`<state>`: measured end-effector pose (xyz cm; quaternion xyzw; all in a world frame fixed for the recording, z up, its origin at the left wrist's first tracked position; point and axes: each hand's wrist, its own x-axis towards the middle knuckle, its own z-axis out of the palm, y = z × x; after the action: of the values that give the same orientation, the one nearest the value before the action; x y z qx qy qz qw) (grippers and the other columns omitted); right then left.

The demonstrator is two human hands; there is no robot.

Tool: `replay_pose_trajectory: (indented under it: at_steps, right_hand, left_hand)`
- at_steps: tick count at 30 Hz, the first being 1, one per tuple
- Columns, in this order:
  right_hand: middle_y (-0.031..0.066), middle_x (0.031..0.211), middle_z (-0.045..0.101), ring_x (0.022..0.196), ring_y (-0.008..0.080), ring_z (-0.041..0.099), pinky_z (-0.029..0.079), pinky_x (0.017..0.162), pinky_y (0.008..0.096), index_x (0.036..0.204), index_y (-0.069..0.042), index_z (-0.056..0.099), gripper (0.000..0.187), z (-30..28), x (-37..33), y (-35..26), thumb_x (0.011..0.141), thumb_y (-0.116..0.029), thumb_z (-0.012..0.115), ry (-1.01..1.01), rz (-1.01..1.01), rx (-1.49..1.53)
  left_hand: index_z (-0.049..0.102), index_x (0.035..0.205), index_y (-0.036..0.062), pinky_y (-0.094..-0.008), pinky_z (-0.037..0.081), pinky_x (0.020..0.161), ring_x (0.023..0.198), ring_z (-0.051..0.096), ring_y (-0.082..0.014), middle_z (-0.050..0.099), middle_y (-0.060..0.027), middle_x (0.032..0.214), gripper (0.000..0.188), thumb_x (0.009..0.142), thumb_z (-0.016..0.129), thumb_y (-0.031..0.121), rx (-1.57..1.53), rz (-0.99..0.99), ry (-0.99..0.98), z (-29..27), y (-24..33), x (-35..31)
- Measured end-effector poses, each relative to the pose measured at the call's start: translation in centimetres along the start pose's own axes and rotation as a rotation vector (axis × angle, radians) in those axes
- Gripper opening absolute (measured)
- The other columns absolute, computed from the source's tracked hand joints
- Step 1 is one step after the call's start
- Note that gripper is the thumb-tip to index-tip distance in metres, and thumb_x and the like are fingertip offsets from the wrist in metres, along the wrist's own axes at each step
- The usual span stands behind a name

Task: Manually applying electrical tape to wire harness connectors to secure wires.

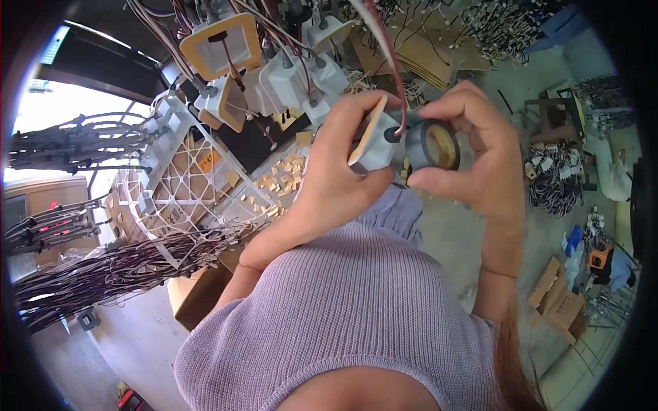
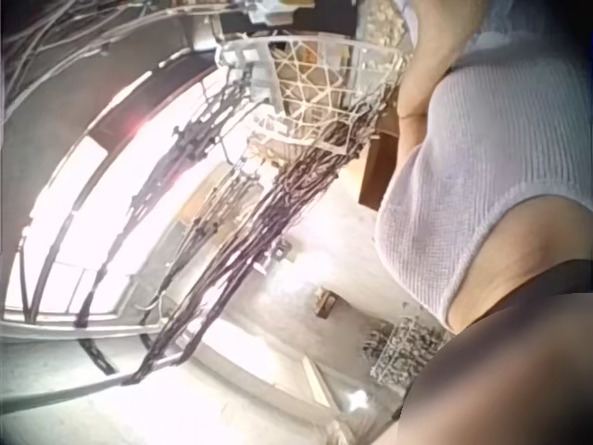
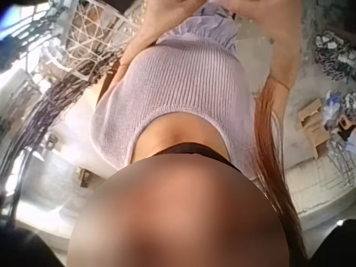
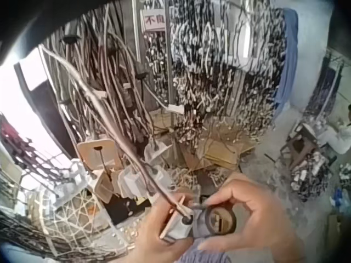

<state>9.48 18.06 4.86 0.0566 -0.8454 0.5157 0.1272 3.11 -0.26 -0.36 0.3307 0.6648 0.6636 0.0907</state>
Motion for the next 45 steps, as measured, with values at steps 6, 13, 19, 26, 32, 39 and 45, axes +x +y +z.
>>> replay_pose_trajectory:
  at_steps: [6, 13, 19, 26, 32, 39, 45]
  right_hand:
    - [0.0043, 0.093, 0.056, 0.082, 0.0170, 0.055, 0.045, 0.073, 0.0278, 0.096, -0.004, 0.064, 0.048, 0.4, 0.1, -0.7, 0.055, -0.015, 0.086, -0.060, -0.078, -0.061]
    - [0.0069, 0.099, 0.054, 0.095, 0.0200, 0.054, 0.043, 0.085, 0.0297, 0.102, -0.002, 0.067, 0.050, 0.1, 0.9, -0.7, 0.055, -0.013, 0.078, -0.203, -0.212, -0.132]
    - [0.0116, 0.116, 0.057, 0.099, 0.0207, 0.058, 0.046, 0.087, 0.0315, 0.136, -0.002, 0.049, 0.079, 2.3, -0.5, -3.4, 0.066, -0.021, 0.080, -0.097, 0.025, -0.143]
    - [0.0120, 0.116, 0.057, 0.087, 0.0111, 0.058, 0.044, 0.073, 0.0231, 0.128, 0.003, 0.048, 0.058, -0.1, 2.9, -4.5, 0.079, -0.021, 0.066, -0.232, 0.395, 0.309]
    - [0.0109, 0.118, 0.057, 0.108, 0.0177, 0.054, 0.042, 0.090, 0.0308, 0.132, 0.003, 0.049, 0.068, 0.0, 6.7, 1.7, 0.076, -0.026, 0.075, -0.649, -0.081, 0.343]
    - [0.0148, 0.110, 0.054, 0.102, 0.0267, 0.054, 0.045, 0.089, 0.0408, 0.105, 0.002, 0.068, 0.032, 0.6, 9.7, 2.5, 0.081, -0.019, 0.072, -1.081, -0.448, 0.403]
    - [0.0185, 0.116, 0.053, 0.109, 0.0295, 0.055, 0.047, 0.085, 0.0329, 0.091, -0.004, 0.068, 0.015, 1.0, 9.3, 2.3, 0.078, 0.004, 0.067, -0.901, -0.555, 0.289]
  left_hand:
    - [0.049, 0.121, 0.0023, -0.0311, 0.048, 0.082, 0.095, 0.059, -0.0260, 0.052, -0.0134, 0.106, 0.059, 0.065, 0.063, -0.009, -0.043, 0.048, 0.013, 0.1, -0.6, 0.1]
    - [0.050, 0.117, 0.0020, -0.0319, 0.049, 0.075, 0.088, 0.058, -0.0296, 0.052, -0.0144, 0.101, 0.057, 0.063, 0.064, -0.008, 0.002, 0.094, 0.038, 0.5, -1.3, 0.2]
    - [0.052, 0.115, 0.0045, -0.0360, 0.049, 0.074, 0.087, 0.058, -0.0338, 0.054, -0.0146, 0.100, 0.056, 0.063, 0.074, 0.000, 0.309, 0.239, 0.305, 1.0, -2.4, 1.6]
    - [0.059, 0.107, -0.0064, -0.0270, 0.052, 0.049, 0.070, 0.067, -0.0233, 0.065, -0.0151, 0.082, 0.045, 0.065, 0.064, 0.009, -0.902, -0.454, -0.451, -0.7, -1.9, 1.3]
    - [0.049, 0.114, -0.0192, -0.0265, 0.049, 0.038, 0.072, 0.068, -0.0342, 0.063, -0.0247, 0.084, 0.064, 0.062, 0.061, 0.016, -1.510, -0.522, -1.018, -0.3, -2.7, 1.1]
    - [0.049, 0.111, -0.0184, -0.0247, 0.042, 0.032, 0.064, 0.065, -0.0335, 0.058, -0.0223, 0.078, 0.060, 0.062, 0.059, 0.015, -1.752, -0.644, -1.228, 0.3, -2.6, -0.3]
    - [0.051, 0.108, -0.0172, -0.0241, 0.039, 0.031, 0.062, 0.063, -0.0311, 0.056, -0.0201, 0.075, 0.058, 0.059, 0.060, 0.014, -1.684, -0.690, -1.193, -0.2, -2.7, -0.1]
